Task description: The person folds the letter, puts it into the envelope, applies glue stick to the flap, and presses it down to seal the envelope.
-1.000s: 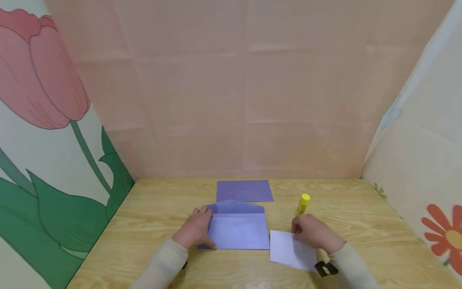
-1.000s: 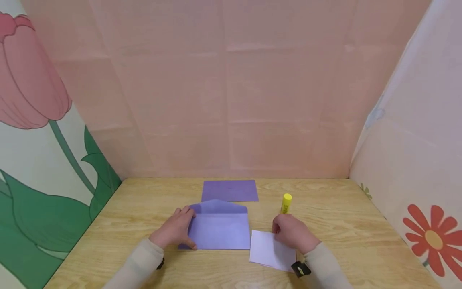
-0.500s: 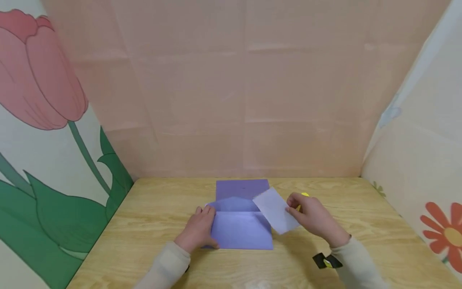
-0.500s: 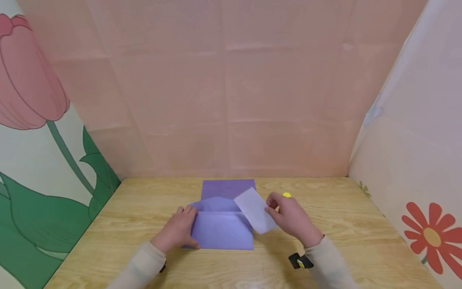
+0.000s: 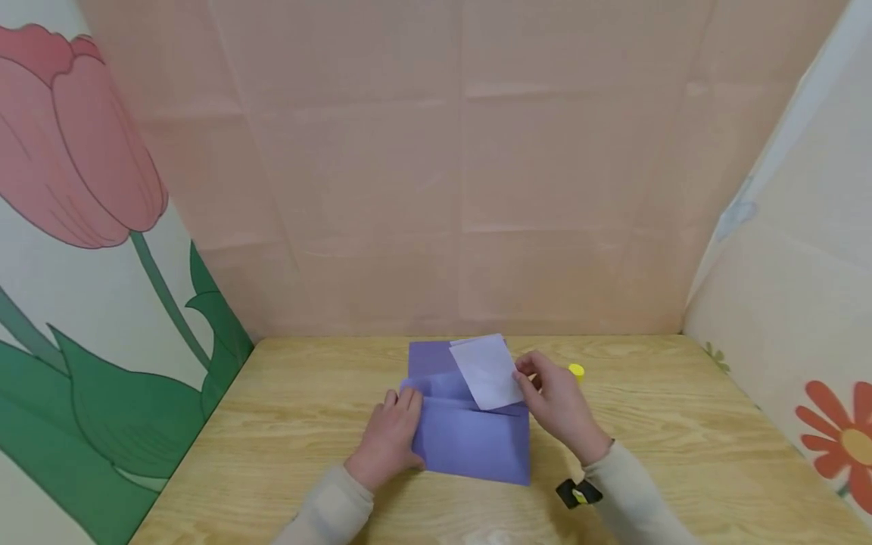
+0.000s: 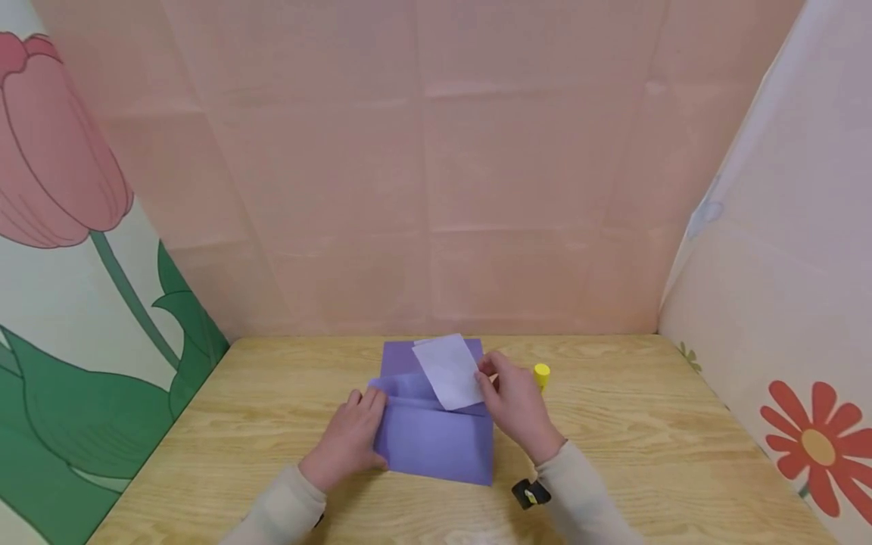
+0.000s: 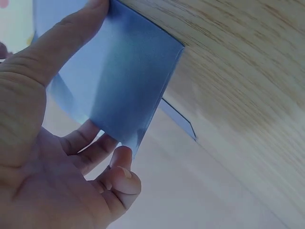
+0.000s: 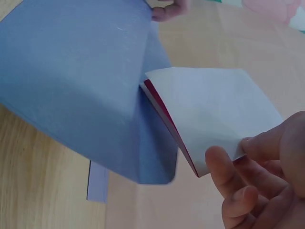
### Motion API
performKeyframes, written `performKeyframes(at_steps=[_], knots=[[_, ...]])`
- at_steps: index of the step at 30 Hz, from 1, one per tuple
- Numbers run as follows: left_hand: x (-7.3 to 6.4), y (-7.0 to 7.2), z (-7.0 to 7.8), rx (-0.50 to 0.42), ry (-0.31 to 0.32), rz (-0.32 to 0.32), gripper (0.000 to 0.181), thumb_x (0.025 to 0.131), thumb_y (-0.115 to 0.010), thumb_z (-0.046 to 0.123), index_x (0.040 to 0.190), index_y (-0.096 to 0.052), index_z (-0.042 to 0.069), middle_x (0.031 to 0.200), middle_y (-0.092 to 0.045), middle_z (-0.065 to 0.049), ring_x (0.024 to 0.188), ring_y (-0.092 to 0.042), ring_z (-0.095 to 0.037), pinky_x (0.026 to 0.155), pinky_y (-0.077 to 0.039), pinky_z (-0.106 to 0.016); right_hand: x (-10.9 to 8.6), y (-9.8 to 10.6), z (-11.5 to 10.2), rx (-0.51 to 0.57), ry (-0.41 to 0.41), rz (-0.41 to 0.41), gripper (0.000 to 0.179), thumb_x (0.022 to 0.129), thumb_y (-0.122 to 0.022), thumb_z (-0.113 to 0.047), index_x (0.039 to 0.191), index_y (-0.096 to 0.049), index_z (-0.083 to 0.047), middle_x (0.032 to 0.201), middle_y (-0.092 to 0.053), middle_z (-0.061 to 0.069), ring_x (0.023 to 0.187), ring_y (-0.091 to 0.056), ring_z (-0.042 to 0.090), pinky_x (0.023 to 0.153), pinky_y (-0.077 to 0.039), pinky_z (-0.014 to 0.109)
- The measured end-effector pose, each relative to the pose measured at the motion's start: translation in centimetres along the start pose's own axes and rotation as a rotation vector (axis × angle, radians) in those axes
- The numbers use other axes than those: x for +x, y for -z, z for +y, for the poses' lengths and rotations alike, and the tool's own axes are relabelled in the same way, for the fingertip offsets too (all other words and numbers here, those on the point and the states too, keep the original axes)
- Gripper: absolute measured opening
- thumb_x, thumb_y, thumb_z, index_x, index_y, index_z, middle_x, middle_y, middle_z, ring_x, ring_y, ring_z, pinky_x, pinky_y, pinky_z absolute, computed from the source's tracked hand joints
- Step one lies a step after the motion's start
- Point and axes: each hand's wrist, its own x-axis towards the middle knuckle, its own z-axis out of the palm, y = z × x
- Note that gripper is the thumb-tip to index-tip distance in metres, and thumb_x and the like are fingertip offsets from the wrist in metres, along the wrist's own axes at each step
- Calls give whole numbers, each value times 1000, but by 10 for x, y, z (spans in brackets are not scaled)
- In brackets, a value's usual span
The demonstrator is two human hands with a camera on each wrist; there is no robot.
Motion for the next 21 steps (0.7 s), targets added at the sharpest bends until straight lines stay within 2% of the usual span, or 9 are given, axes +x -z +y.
performKeyframes(at_steps=[7, 11, 17, 21], knots=[[-2, -5, 3, 32, 6, 29, 99, 43, -100, 44, 119, -51, 4, 109, -50, -6, 89, -43, -23, 65, -42, -31, 2, -12, -2, -29, 16, 36, 10, 90, -71, -2, 97, -65, -7, 85, -71, 5, 62, -56, 9, 54, -48, 24], [-2, 0, 6, 37, 9, 20, 97, 44, -100, 43, 118, -50, 4, 108, -49, -6, 88, -43, -23, 66, -42, -31, 2, -16, -4, -51, 38, 30, 11, 89, -71, -2, 97, -65, -7, 85, -70, 4, 62, -55, 6, 55, -48, 23], [-2, -1, 6, 57, 10, 14, 97, 45, -100, 44, 118, -50, 4, 109, -49, -6, 89, -43, -23, 66, -42, -31, 0, -21, -7, -100, 97, -16, 16, 89, -71, -1, 103, -69, -9, 90, -71, 2, 58, -47, 2, 52, -43, 22], [-2, -2, 5, 50, 7, 21, 95, 44, -100, 43, 116, -50, 5, 109, -49, -5, 89, -43, -23, 66, -42, -31, -1, -25, -8, -171, 149, -46, 20, 88, -72, 1, 104, -71, -10, 95, -72, 2, 67, -57, 7, 58, -49, 24]])
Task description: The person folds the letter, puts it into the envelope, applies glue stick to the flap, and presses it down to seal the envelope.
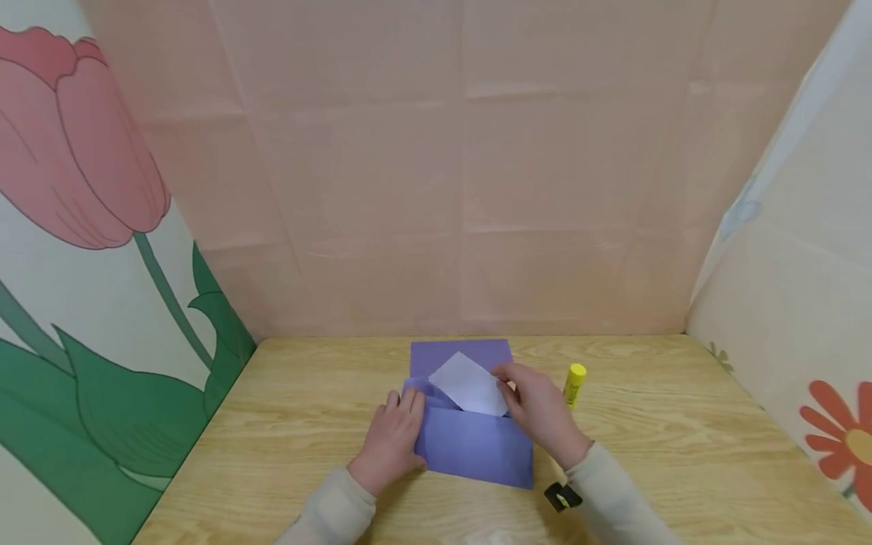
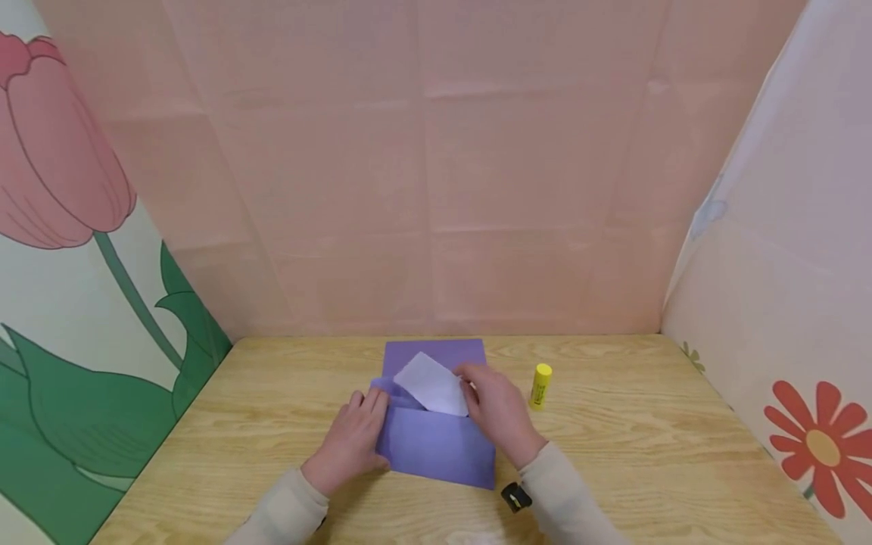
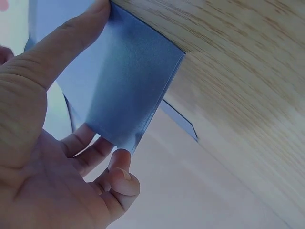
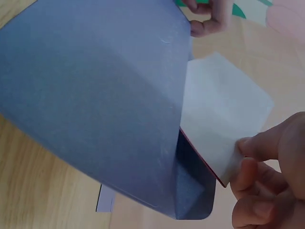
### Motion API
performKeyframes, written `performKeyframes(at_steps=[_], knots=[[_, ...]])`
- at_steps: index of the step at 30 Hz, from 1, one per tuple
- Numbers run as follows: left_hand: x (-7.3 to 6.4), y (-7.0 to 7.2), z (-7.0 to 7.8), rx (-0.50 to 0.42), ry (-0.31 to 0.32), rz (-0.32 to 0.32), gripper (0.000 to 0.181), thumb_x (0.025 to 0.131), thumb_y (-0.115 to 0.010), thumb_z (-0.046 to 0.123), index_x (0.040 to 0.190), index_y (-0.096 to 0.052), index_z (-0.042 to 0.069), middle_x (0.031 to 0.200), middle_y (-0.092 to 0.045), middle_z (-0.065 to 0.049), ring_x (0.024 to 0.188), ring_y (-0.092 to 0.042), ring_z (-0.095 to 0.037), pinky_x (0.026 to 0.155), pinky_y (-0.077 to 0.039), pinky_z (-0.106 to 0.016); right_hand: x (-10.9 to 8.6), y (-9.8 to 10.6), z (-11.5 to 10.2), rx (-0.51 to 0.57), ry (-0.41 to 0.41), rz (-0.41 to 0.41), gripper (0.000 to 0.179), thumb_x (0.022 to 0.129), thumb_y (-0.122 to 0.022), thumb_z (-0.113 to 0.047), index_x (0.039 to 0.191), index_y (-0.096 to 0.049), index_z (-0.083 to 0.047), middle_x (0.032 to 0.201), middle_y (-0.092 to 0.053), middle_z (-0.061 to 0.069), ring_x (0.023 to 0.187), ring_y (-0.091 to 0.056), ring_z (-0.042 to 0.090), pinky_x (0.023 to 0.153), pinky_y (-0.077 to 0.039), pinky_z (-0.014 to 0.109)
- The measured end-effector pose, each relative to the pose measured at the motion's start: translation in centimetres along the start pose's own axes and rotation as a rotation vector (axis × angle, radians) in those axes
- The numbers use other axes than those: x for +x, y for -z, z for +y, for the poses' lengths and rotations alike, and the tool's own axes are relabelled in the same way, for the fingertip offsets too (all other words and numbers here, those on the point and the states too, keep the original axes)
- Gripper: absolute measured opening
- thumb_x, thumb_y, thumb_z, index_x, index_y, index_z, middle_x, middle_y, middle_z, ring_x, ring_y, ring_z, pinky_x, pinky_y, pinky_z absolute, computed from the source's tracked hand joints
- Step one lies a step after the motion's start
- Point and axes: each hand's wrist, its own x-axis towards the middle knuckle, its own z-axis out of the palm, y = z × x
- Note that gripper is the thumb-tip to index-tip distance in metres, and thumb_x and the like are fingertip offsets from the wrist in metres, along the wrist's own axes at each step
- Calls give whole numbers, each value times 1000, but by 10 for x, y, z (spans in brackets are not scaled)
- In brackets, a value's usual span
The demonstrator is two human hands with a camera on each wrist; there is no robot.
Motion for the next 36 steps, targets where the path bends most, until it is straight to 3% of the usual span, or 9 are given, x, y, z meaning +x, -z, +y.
performKeyframes(at_steps=[4, 9, 15, 20, 24, 27, 30, 33, 36], knots=[[0, -1, -1, -22, 0, 5, 94, 44, -100, 43, 114, -50, 5, 110, -50, -5, 90, -43, -22, 67, -42, -31, -3, -3, -3, -47, 36, -31, 20, 86, -73, 0, 103, -73, -10, 94, -73, 1, 76, -65, 11, 63, -54, 28], [0, -2, -3, -69, 24, 8, 98, 43, -101, 41, 120, -52, 4, 120, -52, -12, 97, -47, -26, 74, -49, -37, -5, -3, -7, -37, 23, -87, 18, 88, -72, 0, 103, -73, -10, 92, -73, 1, 72, -62, 7, 60, -50, 24], [-1, -4, -5, -101, 28, 29, 101, 43, -102, 39, 124, -52, 4, 123, -49, -17, 101, -48, -29, 76, -51, -40, -4, 0, -9, 3, -42, -192, 19, 88, -74, -6, 105, -71, -13, 85, -70, -3, 67, -57, 4, 58, -48, 22], [-1, -4, -6, -105, 23, 44, 101, 44, -102, 37, 126, -53, 5, 126, -48, -18, 102, -48, -30, 75, -51, -40, -2, 1, -10, 31, -123, -326, 33, 79, -84, -15, 108, -67, -15, 87, -69, -3, 72, -58, 6, 61, -49, 27], [-1, -4, -7, -126, 10, 59, 99, 43, -102, 34, 125, -54, 6, 127, -48, -19, 102, -49, -30, 74, -50, -40, -1, 0, -9, 51, -171, -379, 37, 75, -86, -13, 105, -65, -15, 89, -69, -2, 74, -59, 9, 63, -50, 30], [0, -5, -9, -166, 24, 83, 100, 45, -101, 32, 129, -53, 6, 127, -47, -19, 101, -50, -31, 74, -51, -41, -1, -2, -7, 80, -216, -360, 37, 73, -87, -11, 103, -65, -14, 87, -70, -1, 72, -59, 9, 61, -49, 29], [1, -5, -13, -260, 96, 130, 99, 57, -98, 32, 136, -48, 2, 127, -47, -21, 104, -52, -34, 79, -52, -43, -1, -3, -5, 132, -292, -286, 36, 74, -86, -9, 103, -64, -11, 82, -69, 2, 68, -58, 12, 58, -49, 30], [3, -2, -18, -435, 223, 164, 90, 75, -88, 34, 142, -40, -4, 126, -49, -23, 108, -54, -35, 86, -52, -46, -1, -4, -2, 199, -389, -180, 37, 76, -85, -8, 105, -63, -8, 83, -71, 7, 73, -63, 16, 61, -52, 32], [4, 4, -23, -703, 359, 143, 75, 91, -74, 32, 143, -36, -5, 121, -55, -22, 98, -59, -31, 79, -53, -44, -1, -5, 0, 275, -468, -86, 38, 77, -84, -8, 108, -61, -5, 88, -73, 12, 82, -68, 23, 67, -57, 37]])
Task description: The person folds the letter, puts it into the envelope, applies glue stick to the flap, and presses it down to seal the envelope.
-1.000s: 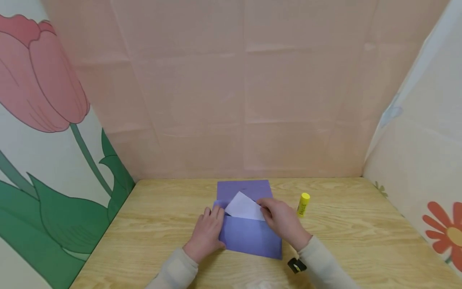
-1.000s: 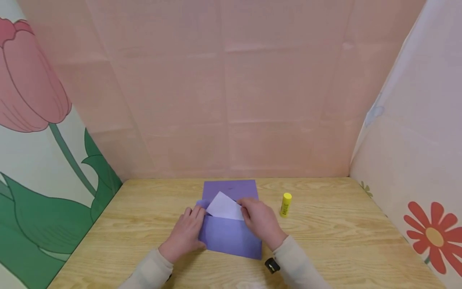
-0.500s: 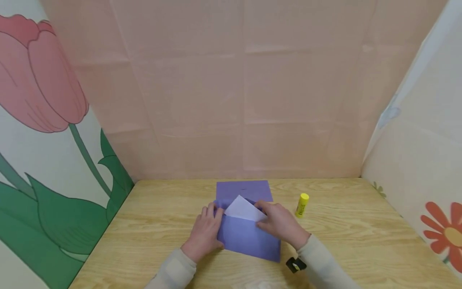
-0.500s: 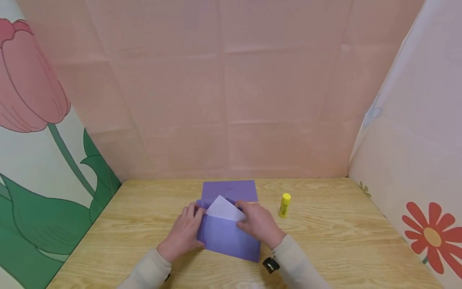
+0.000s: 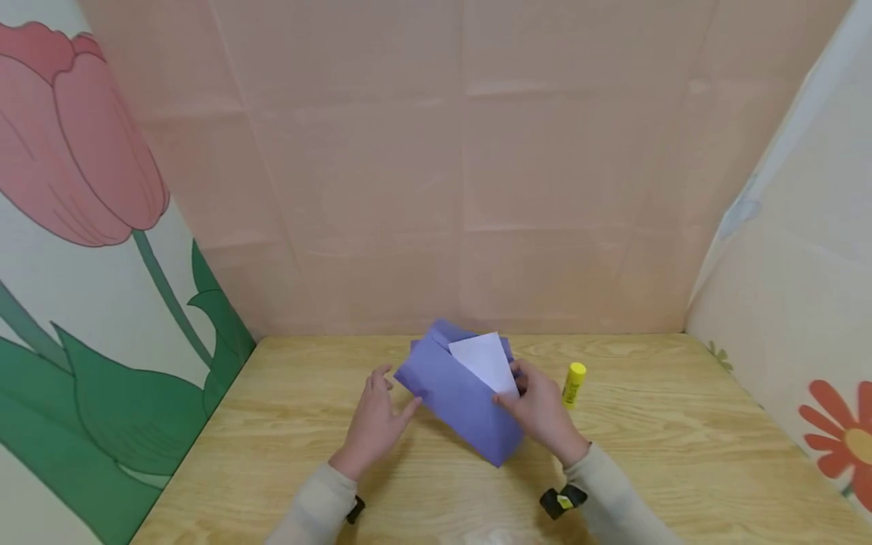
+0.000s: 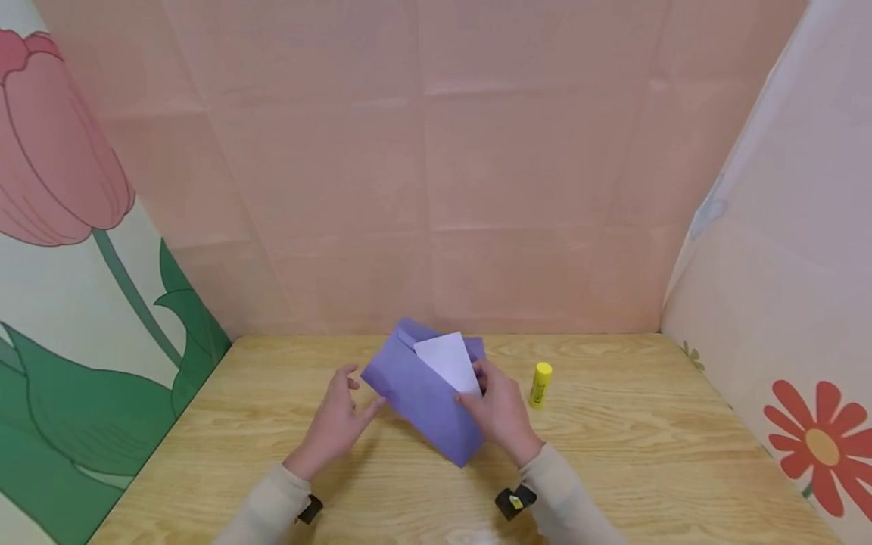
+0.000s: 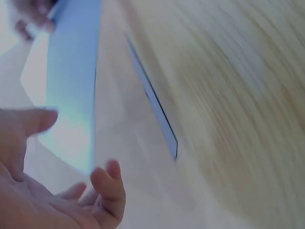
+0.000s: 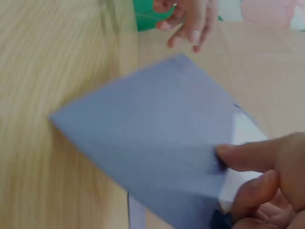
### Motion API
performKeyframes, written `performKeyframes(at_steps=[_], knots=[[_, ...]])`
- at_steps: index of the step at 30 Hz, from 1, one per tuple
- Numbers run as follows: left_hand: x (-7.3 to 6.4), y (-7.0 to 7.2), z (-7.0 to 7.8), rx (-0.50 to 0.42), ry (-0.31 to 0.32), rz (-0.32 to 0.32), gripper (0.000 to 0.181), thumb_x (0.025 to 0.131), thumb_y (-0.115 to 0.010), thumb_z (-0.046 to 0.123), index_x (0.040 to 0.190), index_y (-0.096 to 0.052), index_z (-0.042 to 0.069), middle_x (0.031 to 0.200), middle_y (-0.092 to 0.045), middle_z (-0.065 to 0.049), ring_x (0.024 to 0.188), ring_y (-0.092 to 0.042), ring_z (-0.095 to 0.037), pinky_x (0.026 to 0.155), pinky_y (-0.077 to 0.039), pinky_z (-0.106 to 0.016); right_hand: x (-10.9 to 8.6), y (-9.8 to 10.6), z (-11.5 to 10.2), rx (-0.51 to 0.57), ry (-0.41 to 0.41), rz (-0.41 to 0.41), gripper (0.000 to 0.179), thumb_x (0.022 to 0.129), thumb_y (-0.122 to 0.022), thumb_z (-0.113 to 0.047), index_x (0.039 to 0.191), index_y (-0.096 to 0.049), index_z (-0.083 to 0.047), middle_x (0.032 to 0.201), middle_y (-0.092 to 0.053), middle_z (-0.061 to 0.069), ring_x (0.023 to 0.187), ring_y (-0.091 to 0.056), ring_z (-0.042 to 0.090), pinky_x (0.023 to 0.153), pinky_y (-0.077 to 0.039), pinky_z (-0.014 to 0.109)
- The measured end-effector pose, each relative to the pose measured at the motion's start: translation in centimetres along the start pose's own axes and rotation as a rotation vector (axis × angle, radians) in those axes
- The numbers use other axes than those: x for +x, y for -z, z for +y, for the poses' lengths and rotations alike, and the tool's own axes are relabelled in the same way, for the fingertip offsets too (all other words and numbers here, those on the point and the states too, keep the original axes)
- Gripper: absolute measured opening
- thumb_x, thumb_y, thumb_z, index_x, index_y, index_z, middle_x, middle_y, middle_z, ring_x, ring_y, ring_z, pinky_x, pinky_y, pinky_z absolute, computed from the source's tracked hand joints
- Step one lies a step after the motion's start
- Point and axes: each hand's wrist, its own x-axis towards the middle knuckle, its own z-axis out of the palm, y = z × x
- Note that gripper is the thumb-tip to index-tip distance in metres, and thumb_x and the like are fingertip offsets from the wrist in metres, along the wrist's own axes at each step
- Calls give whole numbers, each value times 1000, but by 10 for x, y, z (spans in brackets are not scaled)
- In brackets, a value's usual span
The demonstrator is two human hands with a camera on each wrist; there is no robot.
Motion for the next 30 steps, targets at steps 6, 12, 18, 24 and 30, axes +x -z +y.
performKeyframes(at_steps=[6, 12, 18, 24, 30], knots=[[5, 6, 3, -471, 166, -156, 41, 103, -57, 25, 133, -53, -2, 110, -66, -22, 86, -64, -28, 61, -49, -27, -3, -4, -3, 170, -114, 58, 39, 79, -83, -8, 109, -58, -1, 91, -73, 19, 88, -70, 27, 71, -58, 40], [5, 0, 6, -604, 144, -197, 29, 104, -53, 15, 126, -57, -4, 105, -67, -19, 78, -62, -26, 51, -39, -20, -6, -9, -8, 325, -221, 26, 41, 81, -81, -7, 108, -50, -3, 90, -73, 17, 86, -66, 21, 69, -56, 35], [6, -1, 5, -646, 141, -127, 20, 99, -61, 9, 113, -60, -5, 103, -68, -26, 76, -65, -25, 52, -40, -20, -9, -11, -9, 359, -234, 6, 39, 81, -81, -6, 108, -53, -4, 95, -74, 18, 92, -69, 23, 71, -58, 37], [6, 1, 6, -639, 141, -116, 17, 98, -64, 12, 98, -54, -3, 90, -67, -19, 73, -64, -27, 50, -38, -21, -12, -11, -10, 412, -180, -52, 33, 85, -77, -3, 109, -55, 0, 87, -73, 15, 73, -65, 17, 59, -54, 31], [10, 8, 6, -587, 108, -150, 14, 102, -57, 13, 98, -56, 0, 89, -65, -15, 73, -61, -22, 55, -44, -27, -14, -7, -8, 406, -61, -50, 12, 100, -56, -3, 110, -61, 3, 79, -58, 13, 57, -51, 14, 50, -45, 25]])
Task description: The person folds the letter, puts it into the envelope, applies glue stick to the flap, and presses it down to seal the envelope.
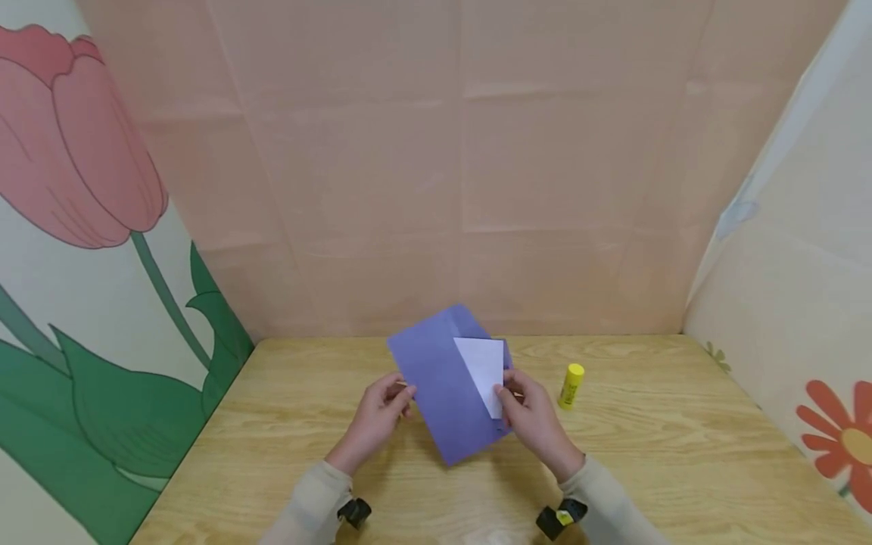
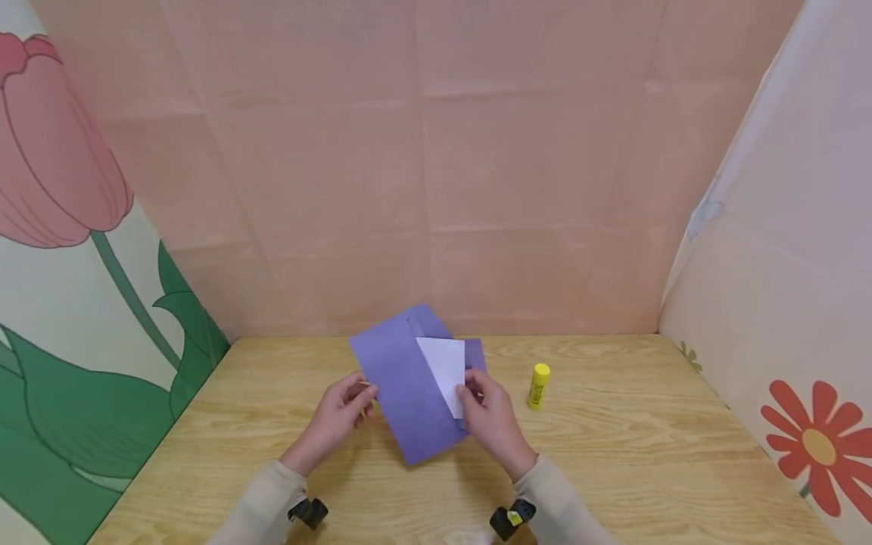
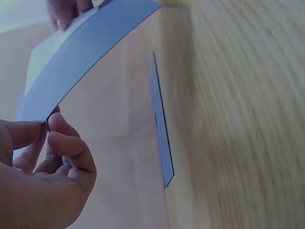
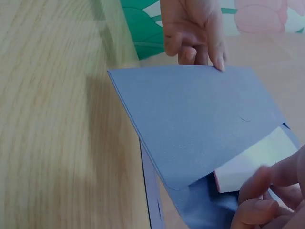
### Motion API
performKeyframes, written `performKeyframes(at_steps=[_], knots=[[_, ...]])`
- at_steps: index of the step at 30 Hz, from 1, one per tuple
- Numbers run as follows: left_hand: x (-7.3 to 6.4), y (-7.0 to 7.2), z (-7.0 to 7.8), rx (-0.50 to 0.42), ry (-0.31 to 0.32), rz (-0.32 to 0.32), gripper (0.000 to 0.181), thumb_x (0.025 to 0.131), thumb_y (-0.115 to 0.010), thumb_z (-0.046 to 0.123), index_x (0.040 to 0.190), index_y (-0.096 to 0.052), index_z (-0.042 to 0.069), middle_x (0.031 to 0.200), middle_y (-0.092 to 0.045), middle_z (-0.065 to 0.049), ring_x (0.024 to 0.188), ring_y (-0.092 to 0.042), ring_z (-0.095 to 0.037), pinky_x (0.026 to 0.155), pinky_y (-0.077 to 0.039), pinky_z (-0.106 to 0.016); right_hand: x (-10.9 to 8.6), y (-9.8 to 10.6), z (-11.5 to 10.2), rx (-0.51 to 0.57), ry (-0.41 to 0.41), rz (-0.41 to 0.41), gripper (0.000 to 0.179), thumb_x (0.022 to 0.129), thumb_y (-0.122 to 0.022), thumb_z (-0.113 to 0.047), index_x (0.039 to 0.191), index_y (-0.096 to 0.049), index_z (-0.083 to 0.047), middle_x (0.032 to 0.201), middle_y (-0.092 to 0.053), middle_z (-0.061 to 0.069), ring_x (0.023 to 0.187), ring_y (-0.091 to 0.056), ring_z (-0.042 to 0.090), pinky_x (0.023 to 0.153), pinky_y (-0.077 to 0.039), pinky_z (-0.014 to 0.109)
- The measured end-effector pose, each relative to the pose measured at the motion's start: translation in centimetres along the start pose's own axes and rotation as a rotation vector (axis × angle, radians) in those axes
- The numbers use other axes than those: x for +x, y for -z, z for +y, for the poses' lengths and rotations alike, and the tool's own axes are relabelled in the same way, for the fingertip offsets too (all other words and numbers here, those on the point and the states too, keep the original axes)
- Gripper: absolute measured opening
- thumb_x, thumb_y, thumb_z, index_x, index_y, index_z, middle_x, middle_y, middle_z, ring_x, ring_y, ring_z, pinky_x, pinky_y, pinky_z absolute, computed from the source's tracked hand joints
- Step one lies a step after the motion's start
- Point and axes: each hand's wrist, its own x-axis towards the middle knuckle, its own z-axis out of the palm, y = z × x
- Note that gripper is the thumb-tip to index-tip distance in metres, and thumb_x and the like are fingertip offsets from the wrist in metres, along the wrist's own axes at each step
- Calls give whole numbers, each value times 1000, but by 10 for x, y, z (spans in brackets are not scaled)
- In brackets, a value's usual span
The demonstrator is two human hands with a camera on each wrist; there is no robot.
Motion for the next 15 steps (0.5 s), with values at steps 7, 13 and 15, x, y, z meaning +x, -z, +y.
performKeyframes(at_steps=[7, 13, 15], knots=[[3, 9, 4, 111, -41, -36, 17, 106, -51, 16, 98, -57, 3, 84, -61, -5, 73, -58, -23, 55, -43, -26, 3, 8, 1, -212, 145, 27, 13, 96, -64, -5, 108, -70, -3, 96, -67, 10, 67, -54, 13, 56, -45, 24], [4, 13, 4, 146, -81, -62, 17, 106, -48, 16, 98, -57, 4, 80, -57, -5, 75, -56, -31, 56, -41, -25, 7, 12, 7, -262, 194, 1, 14, 92, -71, -6, 105, -69, -8, 90, -71, 3, 70, -59, 13, 58, -47, 25], [4, 13, 3, 144, -87, -66, 17, 106, -48, 15, 99, -58, 3, 80, -57, -5, 75, -56, -32, 56, -41, -25, 8, 14, 7, -265, 192, -24, 13, 92, -71, -6, 105, -70, -9, 91, -71, 2, 74, -60, 13, 62, -49, 26]])
